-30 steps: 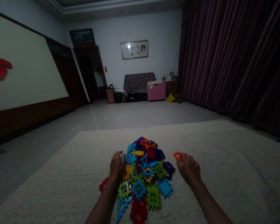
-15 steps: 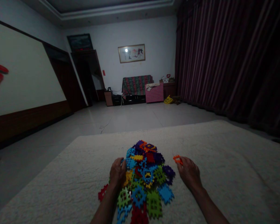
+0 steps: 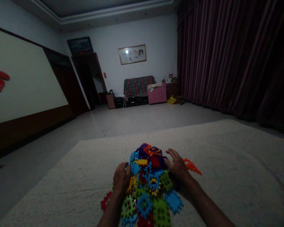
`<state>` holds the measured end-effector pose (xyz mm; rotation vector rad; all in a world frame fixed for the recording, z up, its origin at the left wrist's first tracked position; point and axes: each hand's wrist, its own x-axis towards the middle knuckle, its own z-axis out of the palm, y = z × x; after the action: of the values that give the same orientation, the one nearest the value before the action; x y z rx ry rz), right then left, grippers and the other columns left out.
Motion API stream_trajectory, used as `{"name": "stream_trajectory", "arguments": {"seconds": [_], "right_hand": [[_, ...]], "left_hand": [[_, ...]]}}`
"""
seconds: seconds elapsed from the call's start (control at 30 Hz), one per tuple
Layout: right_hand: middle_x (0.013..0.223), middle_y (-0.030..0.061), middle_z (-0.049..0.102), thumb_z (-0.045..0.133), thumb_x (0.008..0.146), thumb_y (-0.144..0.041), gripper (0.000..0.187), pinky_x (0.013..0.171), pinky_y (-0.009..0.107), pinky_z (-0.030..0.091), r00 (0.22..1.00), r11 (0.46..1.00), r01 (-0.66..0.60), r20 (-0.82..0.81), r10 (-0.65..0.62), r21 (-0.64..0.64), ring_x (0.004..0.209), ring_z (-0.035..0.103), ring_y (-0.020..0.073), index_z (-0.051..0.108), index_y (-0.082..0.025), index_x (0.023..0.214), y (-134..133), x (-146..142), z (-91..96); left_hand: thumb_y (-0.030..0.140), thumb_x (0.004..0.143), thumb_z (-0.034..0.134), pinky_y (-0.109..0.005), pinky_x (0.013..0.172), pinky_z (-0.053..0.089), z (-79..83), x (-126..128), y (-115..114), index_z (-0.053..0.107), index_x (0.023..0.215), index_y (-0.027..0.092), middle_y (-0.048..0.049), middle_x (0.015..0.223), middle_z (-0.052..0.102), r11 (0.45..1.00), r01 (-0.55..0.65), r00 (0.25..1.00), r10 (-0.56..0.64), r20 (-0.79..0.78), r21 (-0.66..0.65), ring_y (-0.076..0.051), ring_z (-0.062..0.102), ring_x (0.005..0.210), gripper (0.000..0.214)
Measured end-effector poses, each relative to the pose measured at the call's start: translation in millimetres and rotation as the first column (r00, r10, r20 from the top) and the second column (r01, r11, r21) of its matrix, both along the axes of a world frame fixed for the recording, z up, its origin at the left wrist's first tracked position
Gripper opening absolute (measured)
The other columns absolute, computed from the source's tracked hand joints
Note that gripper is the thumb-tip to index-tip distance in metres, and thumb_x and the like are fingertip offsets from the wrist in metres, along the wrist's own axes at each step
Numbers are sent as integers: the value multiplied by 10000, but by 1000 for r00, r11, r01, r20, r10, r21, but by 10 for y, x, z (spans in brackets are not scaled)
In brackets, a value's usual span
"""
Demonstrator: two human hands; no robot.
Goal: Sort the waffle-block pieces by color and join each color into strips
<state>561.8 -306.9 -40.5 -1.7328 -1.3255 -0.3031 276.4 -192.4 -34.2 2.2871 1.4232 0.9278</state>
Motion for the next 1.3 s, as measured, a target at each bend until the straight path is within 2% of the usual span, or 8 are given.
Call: {"name": "stream_trajectory", "arguments": {"seconds": [0.13, 0.27, 0.43, 0.67, 0.97, 1.13, 1.2, 1.3], "right_hand": [[1245, 131, 647, 595, 822, -417, 390, 988, 451, 509, 996, 998, -38, -80, 34, -43, 1185, 603, 263, 655, -198, 1139, 361, -122, -103], [1243, 125, 656, 615, 814, -420, 410, 969, 454, 507, 994, 989, -33, -106, 17, -145, 1183, 609, 269, 647, -204, 1161, 476, -121, -191], [1275, 127, 652, 626, 832, -407, 437, 1012, 504, 456, 996, 964, -62, -82, 42, -259, 1205, 600, 287, 623, -210, 1222, 416, -198, -189], [1200, 125, 692, 636, 829, -364, 397, 985, 463, 476, 993, 965, -107, -63, 95, -239, 1132, 633, 272, 641, -197, 1190, 348, -313, -118], [1051, 90, 725, 580, 856, -433, 326, 936, 352, 466, 966, 915, -222, -201, 161, -337, 1006, 656, 229, 728, -195, 1024, 195, -398, 235], [1016, 91, 687, 531, 886, -464, 313, 886, 348, 455, 989, 933, -23, -143, -31, -359, 980, 632, 232, 716, -211, 870, 433, -263, 347], [1118, 105, 659, 550, 882, -442, 303, 932, 337, 437, 992, 940, 8, -114, -50, -341, 1073, 601, 233, 698, -195, 978, 642, -201, 352], [1373, 133, 540, 559, 876, -478, 486, 1000, 355, 407, 989, 918, 39, -113, -90, -395, 1265, 503, 265, 600, -188, 1264, 956, -142, 345]], "left_hand": [[326, 934, 434, -354, 951, 474, 11, 5, -4, 685, 1097, 199, -98, 1134, 711, 1000, -14, 1000, 14, -7, -2, -228, 646, 1060, 325], [336, 937, 432, -356, 969, 472, -13, 23, 5, 669, 1146, 193, -102, 1178, 701, 1000, -6, 1000, 6, 11, -2, -226, 641, 1088, 347], [350, 943, 416, -353, 997, 457, -19, 70, 12, 659, 1172, 189, -103, 1209, 692, 999, 31, 999, -31, 28, -22, -225, 626, 1120, 370], [357, 940, 420, -334, 940, 462, 45, 85, -8, 685, 1145, 204, -92, 1118, 719, 999, 38, 999, -38, 16, -33, -222, 638, 1062, 369], [427, 913, 430, -288, 794, 441, 60, 89, -2, 742, 862, 200, -78, 899, 734, 996, -1, 999, 6, 51, -86, -202, 653, 870, 390], [460, 909, 410, -282, 703, 415, 85, 95, -16, 729, 792, 191, -87, 835, 735, 993, -41, 997, 49, 64, -113, -198, 646, 785, 433], [457, 903, 416, -283, 716, 421, 90, 91, -18, 734, 827, 194, -90, 856, 743, 993, -34, 997, 42, 71, -116, -201, 652, 802, 420], [452, 899, 421, -281, 729, 432, 97, 84, -25, 735, 849, 205, -88, 875, 747, 993, -19, 996, 28, 80, -115, -203, 658, 828, 403]]}}
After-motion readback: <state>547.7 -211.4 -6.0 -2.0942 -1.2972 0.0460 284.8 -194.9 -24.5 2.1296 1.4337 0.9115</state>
